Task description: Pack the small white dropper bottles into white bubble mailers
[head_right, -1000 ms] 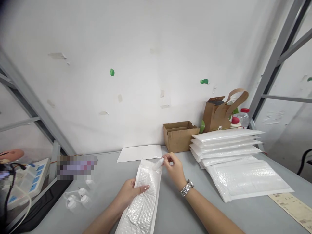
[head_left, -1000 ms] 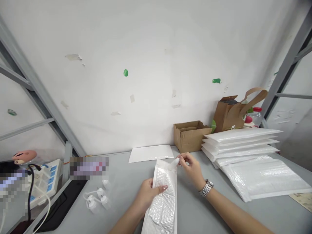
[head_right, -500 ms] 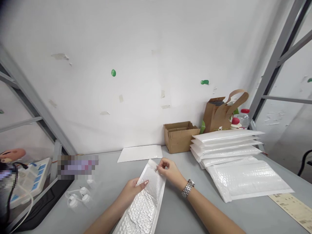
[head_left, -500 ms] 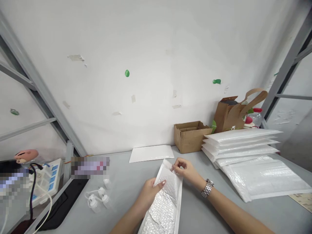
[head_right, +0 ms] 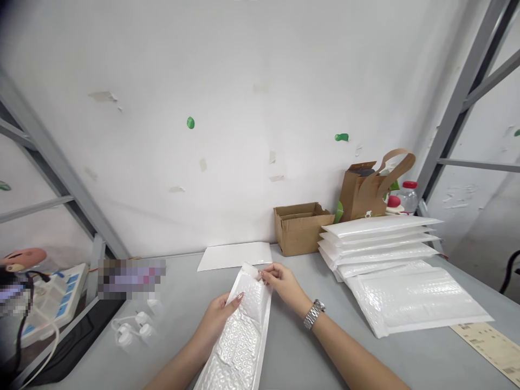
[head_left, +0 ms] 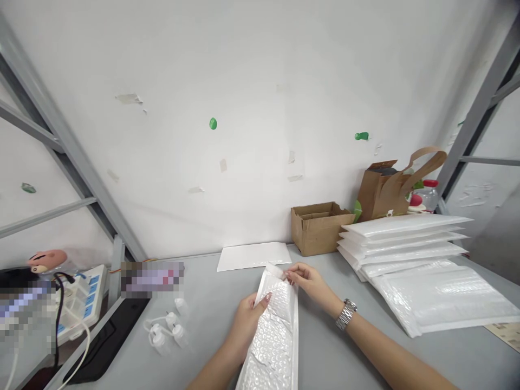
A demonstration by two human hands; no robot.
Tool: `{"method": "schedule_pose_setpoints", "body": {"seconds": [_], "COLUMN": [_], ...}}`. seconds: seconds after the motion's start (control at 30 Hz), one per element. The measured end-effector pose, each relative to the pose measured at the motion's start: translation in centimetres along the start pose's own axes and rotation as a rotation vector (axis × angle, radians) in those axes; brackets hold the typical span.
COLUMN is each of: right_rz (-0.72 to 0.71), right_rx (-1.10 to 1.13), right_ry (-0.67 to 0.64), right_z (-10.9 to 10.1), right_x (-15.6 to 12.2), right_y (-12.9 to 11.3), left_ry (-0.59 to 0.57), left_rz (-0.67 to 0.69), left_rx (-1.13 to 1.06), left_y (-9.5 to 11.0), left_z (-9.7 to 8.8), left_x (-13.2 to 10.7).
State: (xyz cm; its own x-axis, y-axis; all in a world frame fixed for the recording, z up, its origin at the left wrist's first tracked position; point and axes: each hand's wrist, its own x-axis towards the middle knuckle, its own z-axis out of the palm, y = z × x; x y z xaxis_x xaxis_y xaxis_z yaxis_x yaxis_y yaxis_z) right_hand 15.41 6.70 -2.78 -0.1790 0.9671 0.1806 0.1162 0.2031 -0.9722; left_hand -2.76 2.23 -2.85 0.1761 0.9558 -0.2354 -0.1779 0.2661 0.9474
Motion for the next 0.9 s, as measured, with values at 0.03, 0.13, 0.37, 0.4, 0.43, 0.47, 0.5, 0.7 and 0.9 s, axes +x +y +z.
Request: {"method": "schedule_pose_setpoints", "body": {"seconds": [0.03, 0.13, 0.37, 0.4, 0.43, 0.47, 0.5, 0.7, 0.9], "right_rz": [-0.015, -0.039, -0.054, -0.057, -0.064, -0.076, -0.095, -0.248, -0.509], "right_rx": [-0.018, -0.048, -0.188, -0.198, -0.217, -0.245, -0.28, -0.552, -0.651], "right_ry": [0.011, 0.025, 0.067, 0.066, 0.06, 0.048, 0.028, -0.013, 0.245], "right_z": [0.0, -0.1, -0.2, -0.1, -0.1, 0.0, 0.0, 0.5, 3.0], "right_x": [0.0, 0.2, 0.0, 0.0, 0.0, -0.1, -0.1, -0.6, -0.4], "right_y": [0.0, 0.1, -0.1, -0.2, -0.3, -0.3, -0.2, 0.0, -3.3], "left_ry": [0.01, 0.032, 0.052, 0.053, 0.055, 0.055, 0.057, 0.015, -0.004], "left_rz": [0.002, 0.009, 0.045, 0.05, 0.054, 0.054, 0.051, 0.008, -0.017], "left_rx": [-0.004, -0.011, 0.007, 0.01, 0.013, 0.015, 0.014, 0.004, -0.011], "left_y": [0.0, 0.2, 0.4, 0.4, 0.4, 0.3, 0.2, 0.1, 0.2], "left_z": [0.0, 0.1, -0.1, -0.1, -0.1, -0.2, -0.2, 0.0, 0.0], "left_x": [0.0, -0.2, -0.4, -0.3, -0.3, -0.3, -0.2, 0.1, -0.3]}}
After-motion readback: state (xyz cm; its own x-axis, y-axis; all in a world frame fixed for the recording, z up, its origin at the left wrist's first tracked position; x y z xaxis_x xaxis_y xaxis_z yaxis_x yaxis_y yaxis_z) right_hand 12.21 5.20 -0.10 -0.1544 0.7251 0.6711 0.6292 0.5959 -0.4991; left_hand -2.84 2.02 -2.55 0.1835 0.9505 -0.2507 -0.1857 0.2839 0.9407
